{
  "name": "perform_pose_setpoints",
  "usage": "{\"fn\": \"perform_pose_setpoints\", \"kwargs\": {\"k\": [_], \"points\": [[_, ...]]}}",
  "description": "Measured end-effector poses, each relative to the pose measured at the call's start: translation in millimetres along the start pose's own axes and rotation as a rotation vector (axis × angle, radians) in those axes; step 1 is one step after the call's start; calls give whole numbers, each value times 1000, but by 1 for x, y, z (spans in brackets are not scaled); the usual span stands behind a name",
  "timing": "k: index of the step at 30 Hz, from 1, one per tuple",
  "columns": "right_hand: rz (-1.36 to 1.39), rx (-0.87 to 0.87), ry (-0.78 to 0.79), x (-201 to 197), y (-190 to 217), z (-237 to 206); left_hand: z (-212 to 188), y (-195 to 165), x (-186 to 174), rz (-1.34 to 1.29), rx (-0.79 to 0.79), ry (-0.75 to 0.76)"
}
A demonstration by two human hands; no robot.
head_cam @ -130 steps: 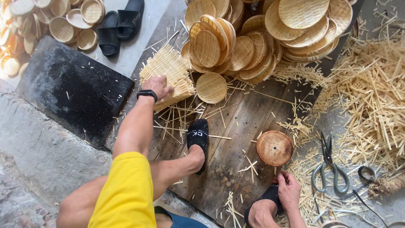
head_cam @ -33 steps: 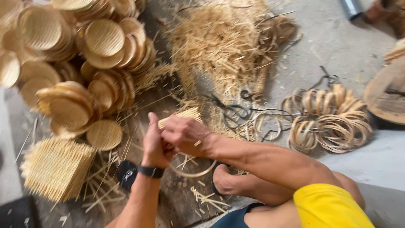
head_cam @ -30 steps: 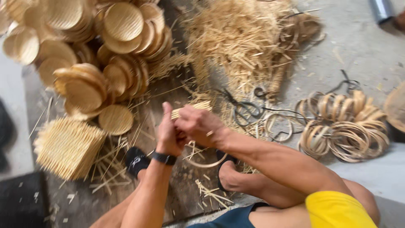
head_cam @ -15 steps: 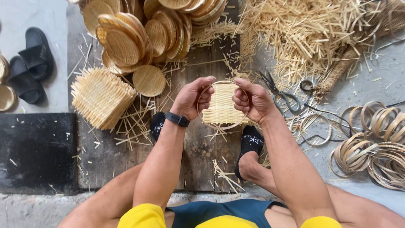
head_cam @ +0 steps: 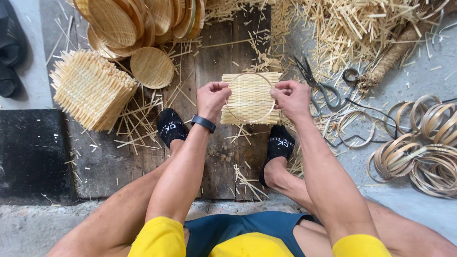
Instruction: The person sits on the floor assembling woven bamboo basket lids. They press a round woven bamboo disc into a bent bamboo rim, trim excess slivers with shears, tap the disc to seat it, and stack the finished baskets on a growing pile.
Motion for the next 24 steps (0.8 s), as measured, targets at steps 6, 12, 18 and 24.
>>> {"fn": "perform_pose_setpoints", "kwargs": {"k": [6, 12, 18, 24], "points": [[-542, -317, -117, 20, -28, 10, 23, 44, 0, 699, -31, -197], [-447, -151, -108, 16, -53, 14, 14, 30, 3, 726, 0, -211], [-473, -172, -126, 17, -47, 15, 9, 21, 6, 778, -2, -245], [-503, -83, -101, 18, -54, 18, 15, 24, 4, 701, -69, -248]]}}
Point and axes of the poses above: each hand's wrist, its own z-axis towards the middle knuckle, its own x-axis out of the palm, y = z × x, the point moved 4 cm from there along z, towards the middle knuckle, and after that the axes turned 7 degrees about -x, right-handed, at the moved point
